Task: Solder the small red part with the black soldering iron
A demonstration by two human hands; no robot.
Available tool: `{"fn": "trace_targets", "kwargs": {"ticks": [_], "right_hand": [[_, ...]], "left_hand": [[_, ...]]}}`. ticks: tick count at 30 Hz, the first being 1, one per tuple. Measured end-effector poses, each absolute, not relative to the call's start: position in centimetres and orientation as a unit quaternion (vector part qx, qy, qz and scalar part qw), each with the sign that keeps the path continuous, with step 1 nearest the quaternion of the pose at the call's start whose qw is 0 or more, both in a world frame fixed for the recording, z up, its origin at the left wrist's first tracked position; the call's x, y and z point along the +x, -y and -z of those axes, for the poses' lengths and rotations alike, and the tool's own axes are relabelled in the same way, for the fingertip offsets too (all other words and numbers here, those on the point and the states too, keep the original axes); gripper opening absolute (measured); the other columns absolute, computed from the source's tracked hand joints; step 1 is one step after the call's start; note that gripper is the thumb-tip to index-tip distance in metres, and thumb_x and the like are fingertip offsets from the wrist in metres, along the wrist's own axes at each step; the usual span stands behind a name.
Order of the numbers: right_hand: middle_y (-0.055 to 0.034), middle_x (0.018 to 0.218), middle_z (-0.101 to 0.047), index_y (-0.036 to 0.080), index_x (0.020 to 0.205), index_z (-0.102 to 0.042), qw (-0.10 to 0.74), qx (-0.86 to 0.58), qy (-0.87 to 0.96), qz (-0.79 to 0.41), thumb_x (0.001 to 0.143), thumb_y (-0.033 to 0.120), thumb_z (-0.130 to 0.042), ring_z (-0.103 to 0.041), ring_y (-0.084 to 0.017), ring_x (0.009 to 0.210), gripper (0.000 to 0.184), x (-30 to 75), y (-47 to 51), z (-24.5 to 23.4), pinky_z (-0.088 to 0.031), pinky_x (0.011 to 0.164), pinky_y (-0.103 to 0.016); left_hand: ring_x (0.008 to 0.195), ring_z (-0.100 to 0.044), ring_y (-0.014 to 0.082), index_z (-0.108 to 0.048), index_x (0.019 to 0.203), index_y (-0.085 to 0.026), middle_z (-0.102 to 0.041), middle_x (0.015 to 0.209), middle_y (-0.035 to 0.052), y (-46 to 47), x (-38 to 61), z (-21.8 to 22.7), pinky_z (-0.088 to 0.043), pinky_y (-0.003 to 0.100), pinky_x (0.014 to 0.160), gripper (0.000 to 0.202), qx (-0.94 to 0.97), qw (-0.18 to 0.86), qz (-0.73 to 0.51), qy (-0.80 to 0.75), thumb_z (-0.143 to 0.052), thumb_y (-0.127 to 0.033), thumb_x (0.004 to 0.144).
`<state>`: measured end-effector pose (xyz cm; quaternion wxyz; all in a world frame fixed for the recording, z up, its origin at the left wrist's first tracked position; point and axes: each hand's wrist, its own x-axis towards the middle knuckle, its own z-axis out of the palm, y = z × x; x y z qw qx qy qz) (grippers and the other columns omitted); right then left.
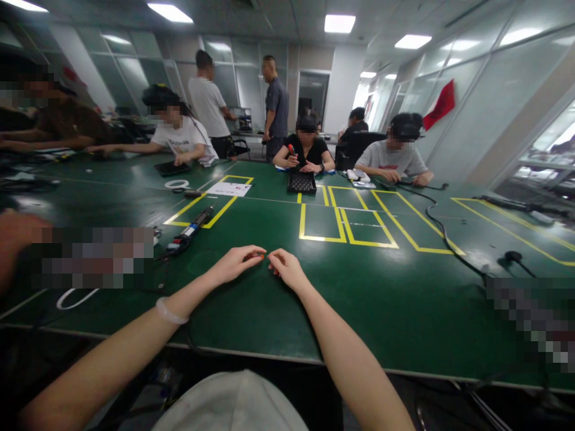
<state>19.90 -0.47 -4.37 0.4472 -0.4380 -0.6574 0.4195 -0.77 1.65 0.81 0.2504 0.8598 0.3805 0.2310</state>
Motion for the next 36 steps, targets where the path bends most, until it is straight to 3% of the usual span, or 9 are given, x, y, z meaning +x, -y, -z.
{"fn": "trace_targets", "kwargs": {"ticks": [5,12,24,28,31,33,36], "right_hand": [[0.0008,0.065,-0.064,0.018,0.082,-0.054,0.462,-0.395,0.599,-0.521,0.083,0.050,-0.062,-0.056,-0.010,0.049,0.033,20.2,-0.2,4.6,-0.044,0.047,-0.021],[0.0030,0.060,-0.061,0.017,0.084,-0.057,0.460,-0.381,0.602,-0.530,0.075,0.046,-0.073,-0.057,-0.010,0.053,0.034,20.1,0.2,4.5,-0.043,0.047,-0.020],[0.0009,0.071,-0.065,0.018,0.090,-0.056,0.470,-0.378,0.593,-0.533,0.076,0.039,-0.072,-0.057,-0.009,0.053,0.030,20.2,0.3,4.4,-0.044,0.047,-0.020],[-0.0002,0.075,-0.066,0.018,0.096,-0.060,0.472,-0.391,0.589,-0.527,0.077,0.037,-0.069,-0.057,-0.009,0.055,0.029,20.4,0.2,4.3,-0.046,0.048,-0.021],[-0.0006,0.076,-0.065,0.017,0.097,-0.064,0.476,-0.402,0.583,-0.522,0.077,0.038,-0.069,-0.057,-0.009,0.055,0.029,20.4,0.0,4.5,-0.045,0.047,-0.021],[-0.0004,0.074,-0.064,0.017,0.096,-0.065,0.474,-0.404,0.583,-0.522,0.076,0.039,-0.071,-0.057,-0.009,0.055,0.030,20.3,0.0,4.6,-0.044,0.047,-0.020],[0.0001,0.072,-0.063,0.016,0.094,-0.065,0.472,-0.402,0.587,-0.521,0.074,0.040,-0.073,-0.057,-0.009,0.056,0.032,20.3,-0.2,4.9,-0.044,0.047,-0.020]], "left_hand": [[0.084,-0.064,0.0155,-0.059,0.102,-0.019,-0.069,0.090,0.0011,-0.7,1.5,-0.4,-0.048,0.026,0.078,0.025,0.853,0.300,-0.262,-0.338,-0.058,-0.040,0.089],[0.080,-0.062,0.0151,-0.063,0.088,-0.019,-0.066,0.085,0.0004,-0.6,0.7,0.1,-0.046,0.026,0.074,0.021,0.861,0.252,-0.271,-0.349,-0.061,-0.039,0.088],[0.104,-0.062,0.0178,-0.069,0.110,-0.022,-0.070,0.111,0.0037,-1.3,-0.7,-0.2,-0.046,0.030,0.093,0.038,0.869,0.211,-0.273,-0.355,-0.040,-0.044,0.098],[0.120,-0.054,0.0226,-0.064,0.121,-0.021,-0.061,0.128,0.0067,-3.6,-4.6,-0.5,-0.040,0.037,0.105,0.041,0.851,0.068,-0.246,-0.459,-0.041,-0.044,0.096],[0.129,-0.046,0.0309,-0.054,0.133,-0.016,-0.049,0.143,0.0135,-5.4,-9.3,-0.4,-0.037,0.044,0.108,0.051,0.771,-0.061,-0.191,-0.604,-0.045,-0.044,0.092],[0.127,-0.046,0.0375,-0.048,0.138,-0.012,-0.046,0.144,0.0200,-6.1,-12.5,-0.3,-0.041,0.049,0.101,0.059,0.701,-0.103,-0.141,-0.692,-0.046,-0.045,0.090],[0.115,-0.054,0.0398,-0.051,0.132,-0.010,-0.055,0.131,0.0245,-6.6,-15.8,-0.1,-0.047,0.049,0.088,0.057,0.641,-0.066,-0.068,-0.762,-0.044,-0.046,0.089]]}}
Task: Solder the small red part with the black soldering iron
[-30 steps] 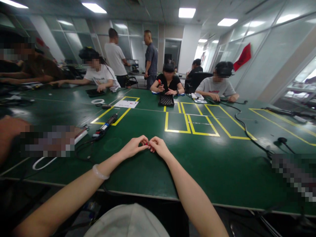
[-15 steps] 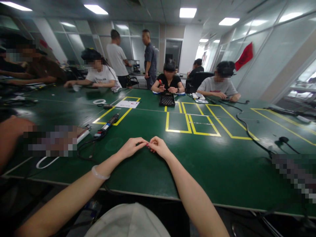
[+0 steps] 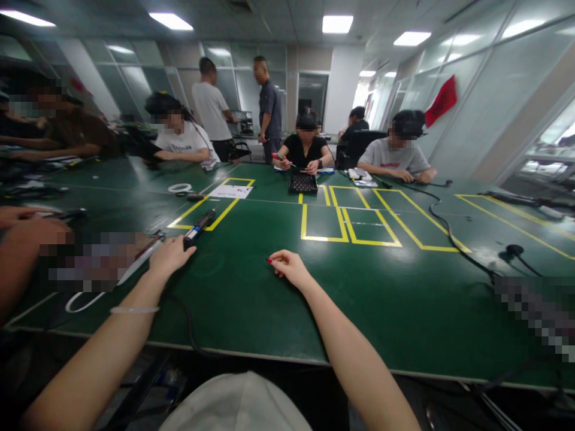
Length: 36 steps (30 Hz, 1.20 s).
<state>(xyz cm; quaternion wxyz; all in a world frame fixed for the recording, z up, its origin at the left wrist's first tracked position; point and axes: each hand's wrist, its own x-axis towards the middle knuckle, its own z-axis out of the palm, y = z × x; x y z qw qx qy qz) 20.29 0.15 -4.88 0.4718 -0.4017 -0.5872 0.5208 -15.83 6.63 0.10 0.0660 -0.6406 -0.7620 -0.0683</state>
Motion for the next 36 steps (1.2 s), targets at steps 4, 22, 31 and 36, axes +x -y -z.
{"fn": "trace_targets", "kwargs": {"ticks": [4,22,31,36], "right_hand": [[-0.0002,0.074,-0.064,0.016,0.094,-0.064,0.472,-0.401,0.586,-0.522,0.074,0.042,-0.073,-0.057,-0.010,0.057,0.034,20.3,-0.2,5.0,-0.045,0.047,-0.021],[0.0013,0.078,-0.059,0.018,0.092,-0.058,0.485,-0.410,0.603,-0.483,0.074,0.042,-0.072,-0.054,-0.008,0.054,0.033,19.8,-0.1,5.0,-0.042,0.043,-0.018],[0.0006,0.082,-0.060,0.019,0.087,-0.056,0.444,-0.421,0.717,-0.335,0.084,0.029,-0.061,-0.052,-0.011,0.063,0.012,19.4,0.9,4.1,-0.044,0.063,-0.025],[-0.0017,0.089,-0.058,0.020,0.089,-0.056,0.388,-0.440,0.784,-0.202,0.086,0.022,-0.057,-0.053,-0.014,0.072,0.003,18.8,1.7,3.4,-0.043,0.070,-0.026]], "left_hand": [[0.115,-0.055,0.0404,-0.056,0.128,-0.015,-0.059,0.125,0.0231,-7.2,-17.2,0.0,-0.048,0.048,0.085,0.054,-0.625,0.042,0.043,0.778,-0.040,-0.050,0.089],[0.101,-0.063,0.0299,-0.043,0.142,-0.025,-0.061,0.118,0.0140,-4.3,-8.5,-1.0,-0.051,0.036,0.078,0.060,-0.744,0.027,0.035,0.667,-0.050,-0.047,0.087],[0.108,-0.060,0.0282,-0.043,0.144,-0.028,-0.059,0.121,0.0105,-2.0,-2.1,-0.1,-0.050,0.034,0.081,0.062,-0.834,-0.001,0.082,0.546,-0.057,-0.040,0.085],[0.114,-0.058,0.0270,-0.041,0.144,-0.029,-0.057,0.127,0.0092,-1.0,-0.2,0.2,-0.050,0.033,0.084,0.063,-0.862,-0.043,0.099,0.495,-0.059,-0.038,0.084]]}}
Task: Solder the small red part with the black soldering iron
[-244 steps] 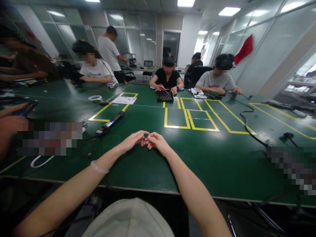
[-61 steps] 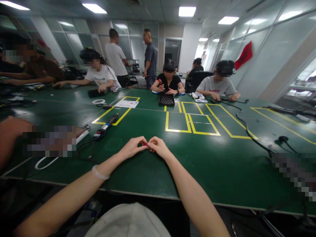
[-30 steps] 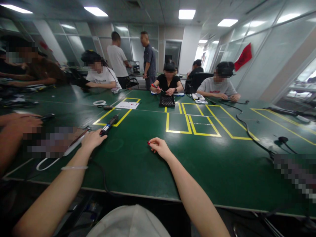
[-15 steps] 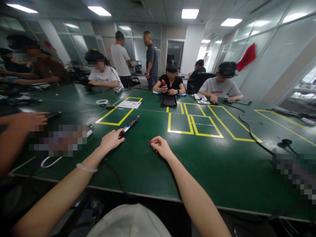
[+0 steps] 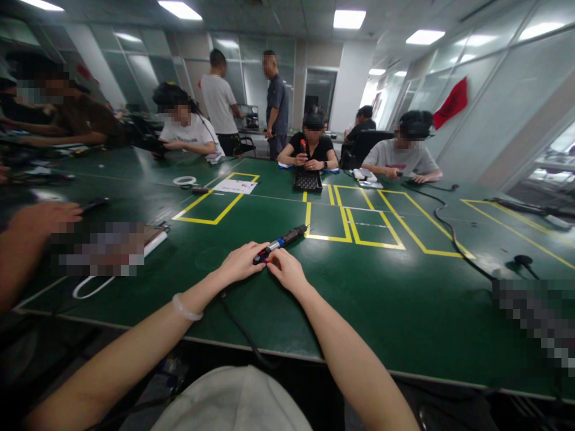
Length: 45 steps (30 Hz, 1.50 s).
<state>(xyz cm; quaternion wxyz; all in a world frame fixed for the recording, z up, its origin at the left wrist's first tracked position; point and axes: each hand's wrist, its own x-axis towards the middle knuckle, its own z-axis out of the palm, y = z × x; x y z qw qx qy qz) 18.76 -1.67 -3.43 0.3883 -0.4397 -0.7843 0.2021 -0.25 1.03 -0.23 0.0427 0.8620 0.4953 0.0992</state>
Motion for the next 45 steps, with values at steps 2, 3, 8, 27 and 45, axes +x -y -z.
{"fn": "trace_targets", "kwargs": {"ticks": [2,3,8,27,45], "right_hand": [[-0.0025,0.095,-0.059,0.021,0.090,-0.057,0.365,-0.455,0.796,-0.160,0.087,0.022,-0.056,-0.053,-0.015,0.073,0.003,18.5,2.0,3.3,-0.043,0.069,-0.026],[-0.0029,0.098,-0.059,0.021,0.091,-0.057,0.357,-0.462,0.799,-0.144,0.088,0.022,-0.056,-0.054,-0.015,0.074,0.003,18.4,2.1,3.3,-0.043,0.069,-0.026],[-0.0041,0.104,-0.059,0.022,0.094,-0.058,0.319,-0.472,0.815,-0.101,0.089,0.022,-0.058,-0.058,-0.016,0.082,0.004,18.3,2.1,3.6,-0.045,0.071,-0.026],[-0.0045,0.106,-0.061,0.022,0.096,-0.065,0.371,-0.470,0.790,-0.130,0.094,0.024,-0.049,-0.060,-0.016,0.088,0.016,18.8,1.9,3.4,-0.046,0.078,-0.026],[-0.0018,0.091,-0.057,0.021,0.097,-0.062,0.359,-0.490,0.780,-0.152,0.092,0.021,-0.050,-0.055,-0.014,0.075,0.013,19.9,1.7,3.4,-0.042,0.072,-0.026]], "left_hand": [[0.115,-0.057,0.0270,-0.041,0.145,-0.029,-0.056,0.129,0.0093,-0.8,0.1,0.3,-0.050,0.033,0.084,0.064,0.868,0.051,-0.103,-0.483,-0.059,-0.038,0.084],[0.115,-0.057,0.0271,-0.041,0.145,-0.029,-0.056,0.130,0.0095,-0.7,0.2,0.4,-0.050,0.033,0.084,0.064,0.870,0.054,-0.104,-0.478,-0.059,-0.038,0.084],[0.115,-0.057,0.0271,-0.041,0.145,-0.029,-0.055,0.131,0.0093,-0.7,0.3,0.7,-0.050,0.033,0.082,0.065,0.873,0.062,-0.106,-0.472,-0.060,-0.036,0.083],[0.106,-0.056,0.0286,-0.036,0.148,-0.026,-0.055,0.120,0.0146,0.5,2.7,0.3,-0.050,0.037,0.078,0.053,0.852,-0.008,-0.066,-0.519,-0.042,-0.037,0.096],[0.117,-0.048,0.0350,-0.025,0.154,-0.024,-0.045,0.136,0.0186,-2.0,-5.0,1.0,-0.051,0.047,0.086,0.062,0.811,-0.056,-0.040,-0.581,-0.038,-0.042,0.096]]}}
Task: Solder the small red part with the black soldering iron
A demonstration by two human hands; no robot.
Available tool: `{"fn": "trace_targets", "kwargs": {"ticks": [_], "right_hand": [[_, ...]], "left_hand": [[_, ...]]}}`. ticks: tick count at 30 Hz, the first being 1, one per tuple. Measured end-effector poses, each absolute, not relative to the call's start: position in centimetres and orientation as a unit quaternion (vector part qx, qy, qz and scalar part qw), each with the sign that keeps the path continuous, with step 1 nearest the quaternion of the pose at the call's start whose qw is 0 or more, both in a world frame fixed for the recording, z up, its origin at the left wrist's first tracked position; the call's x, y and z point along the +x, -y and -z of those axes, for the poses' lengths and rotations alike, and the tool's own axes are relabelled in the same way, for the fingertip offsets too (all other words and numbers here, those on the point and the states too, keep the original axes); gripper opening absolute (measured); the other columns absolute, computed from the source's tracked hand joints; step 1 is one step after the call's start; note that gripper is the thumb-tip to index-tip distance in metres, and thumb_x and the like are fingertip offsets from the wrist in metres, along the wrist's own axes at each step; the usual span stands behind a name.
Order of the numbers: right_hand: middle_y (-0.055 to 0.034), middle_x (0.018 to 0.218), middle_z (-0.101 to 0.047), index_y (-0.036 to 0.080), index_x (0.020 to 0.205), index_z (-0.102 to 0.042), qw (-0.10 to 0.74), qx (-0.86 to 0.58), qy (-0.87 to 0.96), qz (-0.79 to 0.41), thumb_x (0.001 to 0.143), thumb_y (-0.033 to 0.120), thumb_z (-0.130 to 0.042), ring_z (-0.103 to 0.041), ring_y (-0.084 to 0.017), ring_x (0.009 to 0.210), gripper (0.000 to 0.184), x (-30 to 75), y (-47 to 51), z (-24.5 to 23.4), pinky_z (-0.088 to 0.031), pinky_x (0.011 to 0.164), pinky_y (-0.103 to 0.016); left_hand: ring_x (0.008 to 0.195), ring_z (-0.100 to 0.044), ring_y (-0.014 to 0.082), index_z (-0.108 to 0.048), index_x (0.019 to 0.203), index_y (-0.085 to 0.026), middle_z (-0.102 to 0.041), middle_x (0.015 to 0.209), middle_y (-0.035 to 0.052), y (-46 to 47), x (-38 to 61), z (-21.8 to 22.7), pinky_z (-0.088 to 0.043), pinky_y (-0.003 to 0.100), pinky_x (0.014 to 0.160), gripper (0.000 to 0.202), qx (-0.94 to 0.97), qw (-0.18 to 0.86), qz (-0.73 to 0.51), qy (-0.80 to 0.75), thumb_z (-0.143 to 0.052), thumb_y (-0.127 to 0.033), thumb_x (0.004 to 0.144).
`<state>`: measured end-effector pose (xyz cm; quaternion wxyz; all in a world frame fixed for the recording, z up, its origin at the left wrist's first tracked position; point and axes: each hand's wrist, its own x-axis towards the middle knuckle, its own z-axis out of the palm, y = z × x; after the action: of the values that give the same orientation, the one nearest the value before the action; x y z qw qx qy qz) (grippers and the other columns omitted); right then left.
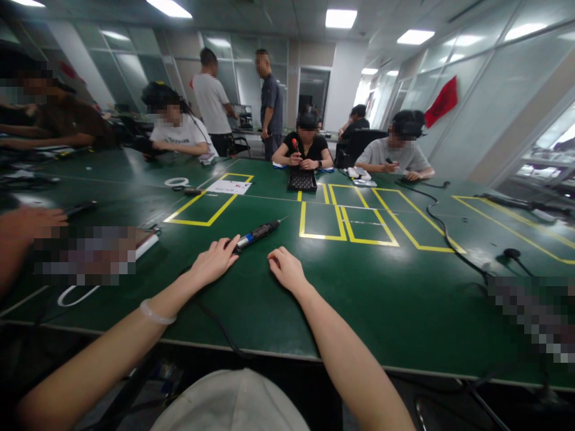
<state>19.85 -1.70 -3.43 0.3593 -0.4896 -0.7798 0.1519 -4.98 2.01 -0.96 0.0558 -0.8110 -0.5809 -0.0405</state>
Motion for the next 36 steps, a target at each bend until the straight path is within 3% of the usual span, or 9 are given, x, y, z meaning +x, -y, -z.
{"fn": "trace_targets", "kwargs": {"ticks": [13,19,26,31,33,36], "right_hand": [[-0.0014,0.093,-0.058,0.021,0.100,-0.062,0.355,-0.490,0.778,-0.167,0.091,0.020,-0.051,-0.054,-0.013,0.072,0.015,19.8,1.4,4.0,-0.042,0.072,-0.026],[-0.0017,0.093,-0.059,0.021,0.102,-0.062,0.357,-0.490,0.777,-0.168,0.091,0.020,-0.051,-0.055,-0.013,0.072,0.016,19.8,1.4,4.0,-0.042,0.072,-0.027],[-0.0024,0.093,-0.059,0.021,0.101,-0.062,0.357,-0.487,0.778,-0.172,0.090,0.020,-0.051,-0.055,-0.014,0.072,0.016,19.8,1.3,4.1,-0.043,0.072,-0.027],[-0.0025,0.093,-0.060,0.021,0.101,-0.063,0.364,-0.481,0.778,-0.175,0.090,0.020,-0.051,-0.055,-0.014,0.072,0.016,19.7,1.2,4.1,-0.044,0.072,-0.028],[-0.0029,0.093,-0.061,0.020,0.100,-0.063,0.377,-0.476,0.772,-0.188,0.089,0.020,-0.051,-0.055,-0.014,0.073,0.016,19.6,1.1,4.2,-0.044,0.073,-0.028],[-0.0025,0.090,-0.063,0.020,0.098,-0.064,0.415,-0.463,0.745,-0.240,0.088,0.022,-0.053,-0.056,-0.014,0.073,0.015,19.5,0.9,4.4,-0.045,0.072,-0.028]], "left_hand": [[0.109,-0.055,0.0386,-0.039,0.144,-0.018,-0.054,0.125,0.0221,-7.1,-14.9,0.8,-0.049,0.048,0.083,0.058,-0.681,0.067,0.039,0.728,-0.032,-0.049,0.096],[0.113,-0.051,0.0361,-0.052,0.127,-0.013,-0.053,0.127,0.0202,-6.0,-14.7,-0.1,-0.046,0.044,0.089,0.047,-0.676,0.170,0.105,0.710,-0.045,-0.044,0.092],[0.102,-0.056,0.0313,-0.059,0.110,-0.017,-0.057,0.119,0.0160,-5.6,-14.6,0.1,-0.049,0.037,0.076,0.031,-0.696,0.134,0.078,0.701,-0.052,-0.038,0.089],[0.101,-0.059,0.0328,-0.061,0.106,-0.014,-0.062,0.111,0.0177,-5.7,-14.1,-0.5,-0.048,0.040,0.078,0.034,-0.680,0.133,0.132,0.709,-0.041,-0.037,0.094],[0.097,-0.061,0.0306,-0.062,0.107,-0.016,-0.066,0.105,0.0152,-5.6,-12.7,-0.9,-0.047,0.039,0.080,0.036,-0.681,0.084,0.190,0.702,-0.039,-0.040,0.094],[0.083,-0.063,0.0214,-0.063,0.108,-0.019,-0.068,0.090,0.0067,-5.0,-8.6,-1.1,-0.047,0.033,0.078,0.038,-0.739,-0.136,0.289,0.593,-0.042,-0.047,0.093]]}}
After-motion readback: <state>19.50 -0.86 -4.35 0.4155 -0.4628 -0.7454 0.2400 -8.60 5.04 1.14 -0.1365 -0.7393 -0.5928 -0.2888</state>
